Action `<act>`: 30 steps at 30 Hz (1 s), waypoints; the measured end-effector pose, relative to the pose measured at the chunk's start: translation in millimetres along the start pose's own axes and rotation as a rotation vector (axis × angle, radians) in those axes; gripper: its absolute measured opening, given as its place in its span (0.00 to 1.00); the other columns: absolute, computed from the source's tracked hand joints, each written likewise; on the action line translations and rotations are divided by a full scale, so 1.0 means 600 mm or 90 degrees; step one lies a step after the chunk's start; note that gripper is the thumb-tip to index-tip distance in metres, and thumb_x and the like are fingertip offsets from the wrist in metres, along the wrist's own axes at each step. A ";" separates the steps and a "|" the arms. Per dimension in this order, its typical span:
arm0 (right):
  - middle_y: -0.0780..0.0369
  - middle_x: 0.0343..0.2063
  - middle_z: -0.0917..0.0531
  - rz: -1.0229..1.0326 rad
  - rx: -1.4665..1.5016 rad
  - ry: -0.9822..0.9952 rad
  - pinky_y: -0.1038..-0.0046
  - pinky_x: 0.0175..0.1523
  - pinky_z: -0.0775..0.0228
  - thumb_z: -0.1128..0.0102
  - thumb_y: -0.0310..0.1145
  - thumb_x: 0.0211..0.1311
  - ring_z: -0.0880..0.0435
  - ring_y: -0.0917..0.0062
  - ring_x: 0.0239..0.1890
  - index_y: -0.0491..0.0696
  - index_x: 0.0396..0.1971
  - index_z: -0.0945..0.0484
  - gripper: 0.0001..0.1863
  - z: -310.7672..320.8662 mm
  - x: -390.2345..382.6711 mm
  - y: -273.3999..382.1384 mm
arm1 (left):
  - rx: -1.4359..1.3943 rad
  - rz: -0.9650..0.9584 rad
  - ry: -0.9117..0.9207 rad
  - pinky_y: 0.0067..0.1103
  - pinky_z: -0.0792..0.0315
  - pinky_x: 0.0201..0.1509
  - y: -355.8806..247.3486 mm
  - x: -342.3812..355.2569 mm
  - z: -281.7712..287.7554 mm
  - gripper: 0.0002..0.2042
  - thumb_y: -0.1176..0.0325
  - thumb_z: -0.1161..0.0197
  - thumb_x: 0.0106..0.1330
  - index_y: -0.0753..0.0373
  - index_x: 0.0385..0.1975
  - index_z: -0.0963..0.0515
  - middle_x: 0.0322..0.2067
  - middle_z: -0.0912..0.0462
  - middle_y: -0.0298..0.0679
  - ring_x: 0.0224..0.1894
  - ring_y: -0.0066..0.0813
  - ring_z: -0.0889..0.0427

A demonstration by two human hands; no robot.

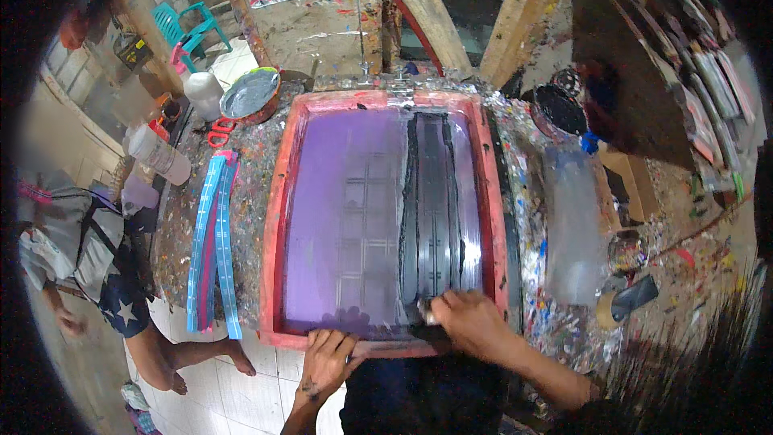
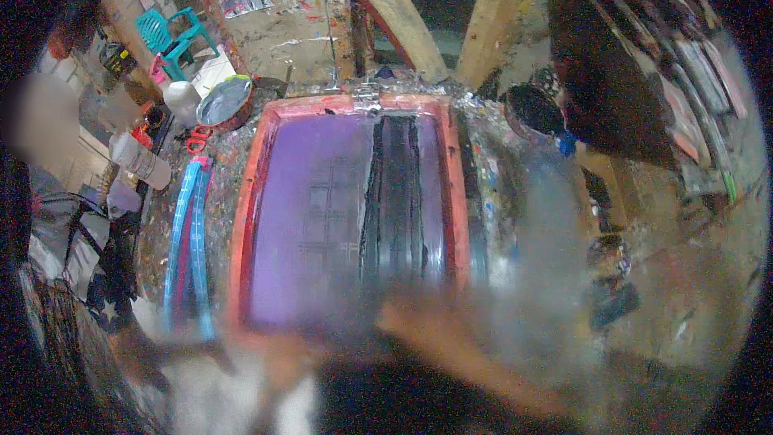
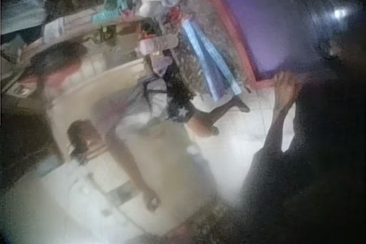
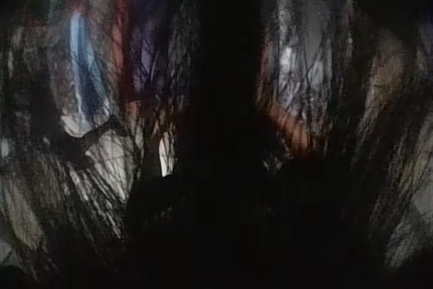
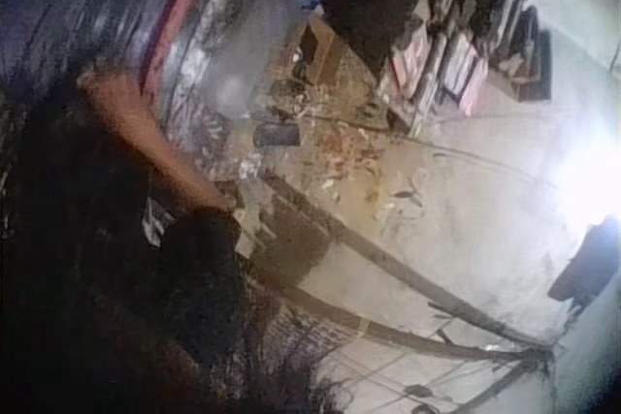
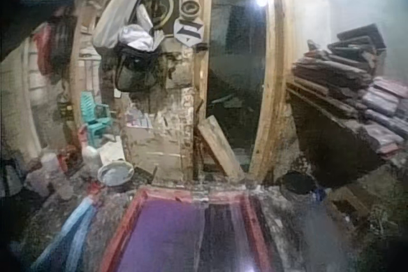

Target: The person performs screen printing on fabric strips by placing a strip on the printing surface, lowering the screen, and using a squeegee to apply ink before lifting the screen and handing the finished strip to an assistant.

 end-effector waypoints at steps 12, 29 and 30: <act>0.60 0.30 0.25 -0.052 -0.218 -0.459 0.58 0.44 0.36 0.27 0.51 0.57 0.23 0.65 0.35 0.48 0.35 0.23 0.23 0.152 -0.041 0.131 | 0.233 -0.180 -0.118 0.34 0.31 0.44 -0.079 0.094 0.267 0.23 0.48 0.25 0.53 0.60 0.39 0.17 0.34 0.19 0.36 0.38 0.34 0.20; 0.47 0.19 0.22 -0.070 -0.252 -0.404 0.54 0.34 0.25 0.47 0.46 0.73 0.20 0.57 0.22 0.42 0.32 0.14 0.22 0.596 0.164 0.082 | -0.014 -0.166 0.114 0.30 0.22 0.56 -0.046 0.198 -0.117 0.16 0.68 0.33 0.65 0.60 0.52 0.18 0.45 0.21 0.38 0.53 0.39 0.22; 0.47 0.21 0.21 -0.041 -0.341 -0.468 0.54 0.36 0.25 0.47 0.46 0.73 0.18 0.56 0.24 0.42 0.32 0.14 0.22 0.587 0.179 0.085 | -0.004 -0.171 0.101 0.29 0.22 0.57 -0.038 0.199 -0.119 0.16 0.69 0.33 0.64 0.60 0.52 0.17 0.44 0.20 0.38 0.52 0.38 0.21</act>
Point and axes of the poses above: each hand's wrist, its own x-axis towards the middle knuckle, its own z-axis out of the back of the hand, y = z × x, the point moved 1 cm from there along x, towards the middle knuckle
